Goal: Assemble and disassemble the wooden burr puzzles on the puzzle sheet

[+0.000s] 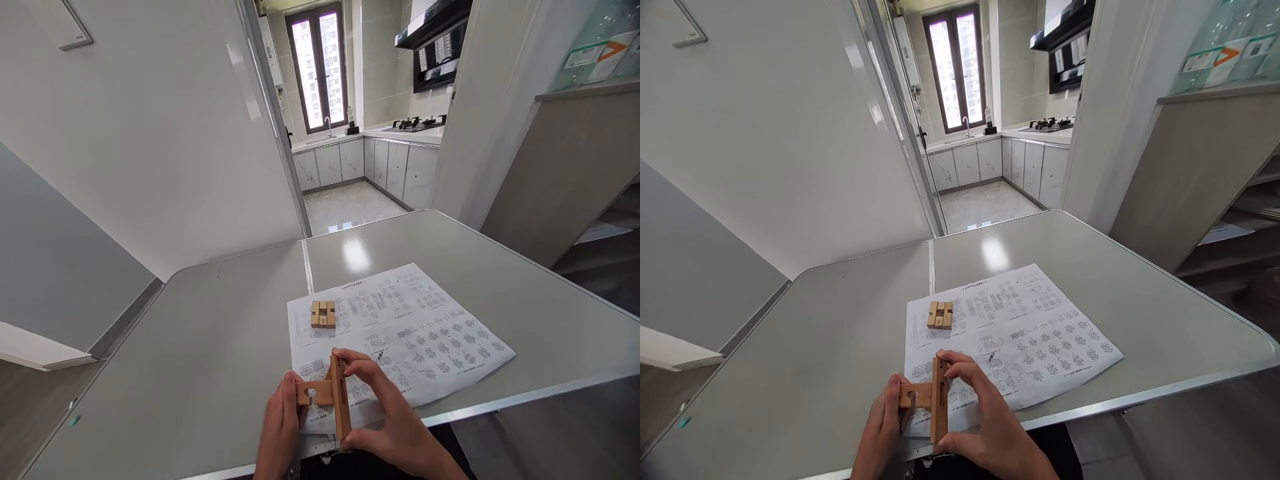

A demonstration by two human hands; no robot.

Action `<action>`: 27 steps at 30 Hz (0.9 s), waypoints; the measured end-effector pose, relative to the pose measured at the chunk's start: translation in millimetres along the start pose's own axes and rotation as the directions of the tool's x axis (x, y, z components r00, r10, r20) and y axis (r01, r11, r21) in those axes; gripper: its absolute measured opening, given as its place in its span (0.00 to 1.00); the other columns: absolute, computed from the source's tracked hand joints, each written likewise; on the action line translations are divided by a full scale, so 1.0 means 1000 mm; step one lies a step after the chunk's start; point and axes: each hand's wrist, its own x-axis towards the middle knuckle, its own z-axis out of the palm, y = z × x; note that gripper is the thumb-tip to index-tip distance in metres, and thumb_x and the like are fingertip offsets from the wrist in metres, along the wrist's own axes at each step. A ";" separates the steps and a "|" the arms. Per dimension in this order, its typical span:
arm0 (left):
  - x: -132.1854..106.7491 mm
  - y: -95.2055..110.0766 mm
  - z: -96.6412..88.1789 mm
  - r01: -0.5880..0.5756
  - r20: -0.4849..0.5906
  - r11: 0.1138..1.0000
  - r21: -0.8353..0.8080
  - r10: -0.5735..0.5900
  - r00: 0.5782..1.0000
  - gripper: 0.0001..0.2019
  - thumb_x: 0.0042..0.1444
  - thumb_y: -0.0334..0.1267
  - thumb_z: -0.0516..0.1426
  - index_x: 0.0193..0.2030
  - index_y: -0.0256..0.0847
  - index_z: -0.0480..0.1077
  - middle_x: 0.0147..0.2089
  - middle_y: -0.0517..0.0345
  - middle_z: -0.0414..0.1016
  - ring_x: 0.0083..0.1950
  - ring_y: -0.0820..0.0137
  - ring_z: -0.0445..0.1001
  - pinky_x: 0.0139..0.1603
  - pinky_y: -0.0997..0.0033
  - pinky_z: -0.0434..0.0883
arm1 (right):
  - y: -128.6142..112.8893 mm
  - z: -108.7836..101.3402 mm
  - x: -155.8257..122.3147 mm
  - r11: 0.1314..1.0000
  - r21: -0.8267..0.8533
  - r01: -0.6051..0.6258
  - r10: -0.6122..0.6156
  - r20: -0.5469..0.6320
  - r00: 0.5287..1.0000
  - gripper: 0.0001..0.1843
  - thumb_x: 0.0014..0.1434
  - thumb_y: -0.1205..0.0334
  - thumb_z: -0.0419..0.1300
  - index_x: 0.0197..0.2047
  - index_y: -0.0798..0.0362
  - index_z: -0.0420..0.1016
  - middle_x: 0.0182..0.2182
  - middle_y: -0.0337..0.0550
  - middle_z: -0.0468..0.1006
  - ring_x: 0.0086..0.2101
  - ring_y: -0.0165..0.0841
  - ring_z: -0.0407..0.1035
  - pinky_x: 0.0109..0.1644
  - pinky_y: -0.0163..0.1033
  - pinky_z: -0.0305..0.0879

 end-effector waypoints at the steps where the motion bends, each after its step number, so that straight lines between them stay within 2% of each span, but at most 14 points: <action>1: 0.000 0.001 0.000 0.003 0.000 1.000 -0.004 -0.003 1.000 0.31 0.64 0.70 0.42 0.28 0.43 0.63 0.26 0.61 0.62 0.28 0.68 0.60 0.30 0.71 0.63 | -0.001 0.000 0.000 1.000 -0.017 0.006 -0.006 0.000 1.000 0.38 0.46 0.68 0.78 0.56 0.43 0.66 0.69 0.49 0.64 0.69 0.46 0.56 0.72 0.52 0.57; 5: -0.001 0.005 0.001 0.031 -0.033 0.999 -0.029 -0.032 0.999 0.30 0.63 0.69 0.44 0.28 0.44 0.62 0.24 0.63 0.60 0.26 0.69 0.59 0.29 0.71 0.64 | -0.008 0.002 0.001 0.998 -0.063 0.028 -0.030 -0.018 0.999 0.38 0.46 0.67 0.79 0.56 0.44 0.66 0.68 0.51 0.66 0.69 0.47 0.58 0.70 0.53 0.60; 8: -0.001 0.008 0.000 0.066 -0.104 0.996 -0.065 -0.073 0.992 0.29 0.62 0.68 0.45 0.27 0.44 0.63 0.25 0.61 0.64 0.28 0.68 0.64 0.29 0.71 0.66 | -0.019 0.008 0.005 0.995 -0.096 0.028 -0.032 -0.033 0.999 0.41 0.45 0.67 0.78 0.58 0.43 0.65 0.67 0.50 0.67 0.67 0.47 0.61 0.69 0.53 0.62; 11: -0.002 0.006 -0.006 0.115 -0.209 0.990 -0.082 -0.130 0.969 0.28 0.62 0.66 0.47 0.30 0.43 0.69 0.31 0.55 0.74 0.35 0.63 0.74 0.34 0.69 0.72 | -0.033 0.018 0.010 0.989 -0.144 0.035 -0.039 -0.026 0.999 0.45 0.46 0.67 0.77 0.63 0.42 0.62 0.68 0.48 0.67 0.66 0.46 0.63 0.69 0.52 0.63; 14: -0.003 0.000 -0.016 0.138 -0.295 0.989 -0.044 -0.145 0.944 0.24 0.60 0.63 0.52 0.35 0.43 0.73 0.40 0.51 0.80 0.45 0.57 0.78 0.42 0.66 0.76 | -0.048 0.029 0.016 0.984 -0.175 0.033 -0.033 0.005 0.999 0.49 0.46 0.70 0.76 0.66 0.40 0.59 0.69 0.46 0.66 0.66 0.46 0.63 0.69 0.52 0.64; 18: -0.003 -0.013 -0.023 0.164 -0.316 0.986 -0.014 -0.160 0.935 0.23 0.59 0.61 0.53 0.41 0.43 0.75 0.47 0.49 0.82 0.54 0.53 0.78 0.46 0.63 0.76 | -0.059 0.038 0.022 0.978 -0.190 0.089 -0.080 0.057 0.995 0.50 0.48 0.70 0.75 0.68 0.39 0.56 0.69 0.45 0.66 0.67 0.45 0.61 0.70 0.51 0.63; 22: -0.002 -0.027 -0.020 0.190 -0.396 0.981 -0.031 -0.186 0.899 0.24 0.62 0.60 0.50 0.48 0.44 0.75 0.53 0.49 0.81 0.58 0.53 0.76 0.48 0.62 0.76 | -0.061 0.041 0.024 0.973 -0.191 0.128 -0.118 0.065 0.991 0.51 0.48 0.71 0.75 0.68 0.39 0.55 0.69 0.46 0.65 0.66 0.46 0.62 0.66 0.50 0.67; 27: 0.001 -0.036 -0.019 0.153 -0.434 0.988 0.002 -0.137 0.891 0.24 0.62 0.59 0.49 0.46 0.44 0.74 0.51 0.50 0.82 0.57 0.54 0.77 0.50 0.62 0.75 | -0.062 0.043 0.024 0.972 -0.191 0.135 -0.122 0.074 0.990 0.50 0.49 0.69 0.75 0.69 0.40 0.56 0.68 0.49 0.65 0.66 0.48 0.63 0.65 0.51 0.69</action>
